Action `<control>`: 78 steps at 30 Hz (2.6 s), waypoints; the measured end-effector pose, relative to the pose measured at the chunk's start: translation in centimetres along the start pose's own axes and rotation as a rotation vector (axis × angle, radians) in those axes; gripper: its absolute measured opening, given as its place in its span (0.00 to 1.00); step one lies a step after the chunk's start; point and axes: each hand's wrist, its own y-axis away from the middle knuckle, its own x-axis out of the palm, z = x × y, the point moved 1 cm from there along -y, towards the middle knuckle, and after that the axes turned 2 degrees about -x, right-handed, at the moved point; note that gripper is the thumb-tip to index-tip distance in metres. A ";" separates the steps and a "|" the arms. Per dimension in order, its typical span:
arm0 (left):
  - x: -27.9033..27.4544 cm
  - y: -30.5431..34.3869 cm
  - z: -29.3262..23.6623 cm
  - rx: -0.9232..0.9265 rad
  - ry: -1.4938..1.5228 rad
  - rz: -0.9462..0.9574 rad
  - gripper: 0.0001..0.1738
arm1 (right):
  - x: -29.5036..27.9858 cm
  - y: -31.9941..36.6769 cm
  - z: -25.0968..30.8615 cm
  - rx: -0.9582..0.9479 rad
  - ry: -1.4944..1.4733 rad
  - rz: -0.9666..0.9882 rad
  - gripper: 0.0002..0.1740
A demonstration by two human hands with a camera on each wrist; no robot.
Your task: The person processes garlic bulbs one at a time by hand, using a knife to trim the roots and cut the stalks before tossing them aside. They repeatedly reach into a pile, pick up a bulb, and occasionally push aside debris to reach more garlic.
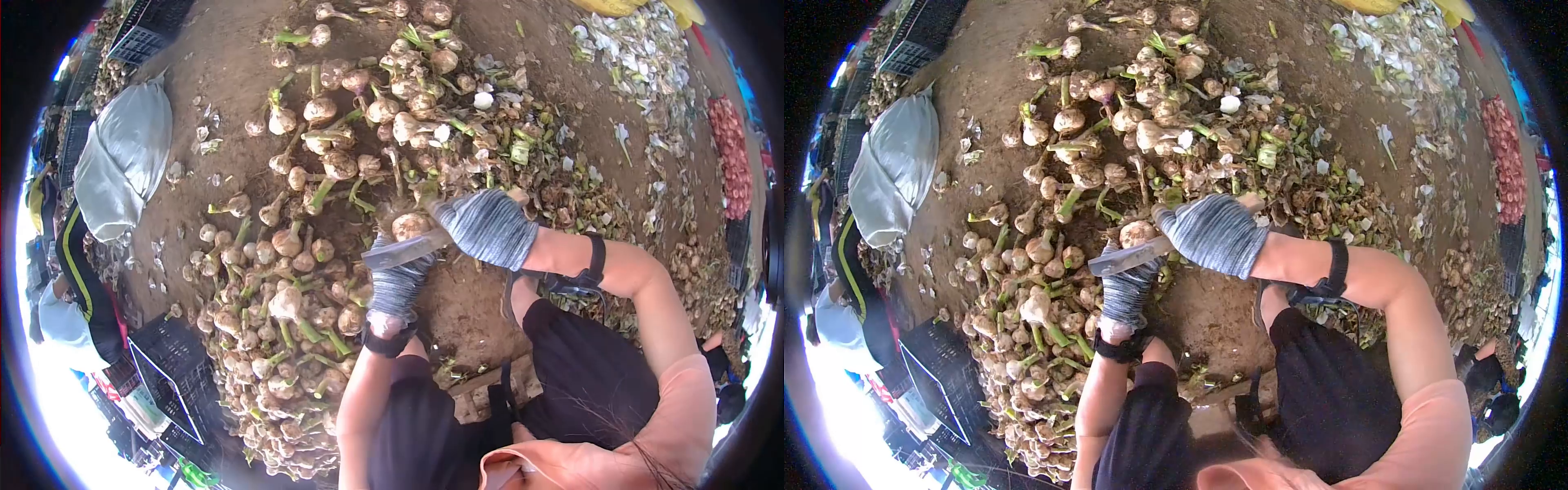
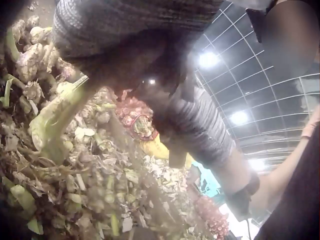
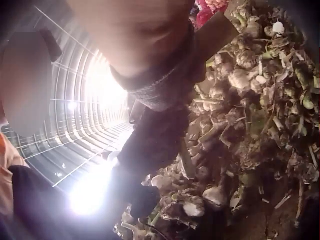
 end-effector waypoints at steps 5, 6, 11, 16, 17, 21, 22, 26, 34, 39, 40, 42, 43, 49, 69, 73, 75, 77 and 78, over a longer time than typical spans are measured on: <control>-1.6 -0.6 2.0 -0.487 1.795 0.166 0.10 | 0.7 0.6 -1.2 0.023 0.009 0.038 0.13; -1.9 -0.9 2.0 -0.623 2.202 0.165 0.10 | 0.7 1.1 -1.6 0.012 -0.031 0.024 0.13; -2.7 -1.1 2.7 -1.059 2.996 0.025 0.16 | 3.2 7.5 -8.2 0.735 -0.180 0.390 0.12; -3.3 -1.6 3.1 -0.810 2.682 0.087 0.22 | 6.3 7.4 -7.5 0.677 -0.643 0.384 0.17; -3.4 -1.2 2.7 -0.765 2.656 0.162 0.19 | 4.0 5.6 -6.1 0.708 -0.707 0.450 0.18; -4.0 -2.5 4.4 -0.450 2.325 -0.184 0.13 | 4.4 1.9 -4.9 0.518 -0.632 0.408 0.20; -4.4 -2.6 5.1 -0.372 2.199 -0.215 0.13 | 3.4 1.3 -4.8 0.479 -0.548 0.448 0.19; -3.6 -0.8 5.4 -0.693 2.432 -0.168 0.11 | 8.5 9.0 -8.1 0.485 -0.475 0.624 0.22; -5.0 15.5 13.5 -1.245 1.701 0.588 0.10 | 5.7 -2.8 -9.3 0.613 -0.356 -0.044 0.17; -6.9 22.3 15.5 -1.357 1.308 0.931 0.37 | 9.7 -8.4 -10.2 0.727 -0.182 -0.063 0.16; -6.8 22.1 15.3 -1.465 1.412 0.863 0.37 | 9.9 -8.2 -10.5 0.735 -0.180 -0.063 0.14; -7.0 21.0 14.9 -1.685 1.618 0.696 0.38 | 9.3 -8.2 -10.9 0.707 -0.203 0.020 0.13; -7.1 20.1 14.8 -1.791 1.718 0.597 0.39 | 9.0 -8.1 -11.7 0.672 -0.231 0.103 0.14; -4.6 3.9 11.9 -1.255 2.618 0.035 0.46 | 2.6 -5.2 -8.0 0.825 -0.839 -0.112 0.15; 0.1 -0.9 -0.8 -0.716 2.338 -0.043 0.20 | -1.7 0.6 -0.5 0.004 0.008 0.014 0.12; -2.1 -1.1 2.0 -0.876 2.659 0.049 0.16 | -0.4 1.0 -1.7 0.056 0.007 0.027 0.12; -3.3 -2.0 3.4 -0.950 2.807 0.026 0.17 | -0.3 1.3 -1.9 0.058 0.021 0.083 0.13; -3.3 -2.2 2.8 -1.015 2.925 0.025 0.16 | -0.1 1.3 -2.0 0.050 -0.009 0.083 0.14; -2.8 -2.1 2.4 -0.999 2.873 0.082 0.17 | 0.0 1.2 -2.1 0.057 0.006 0.088 0.14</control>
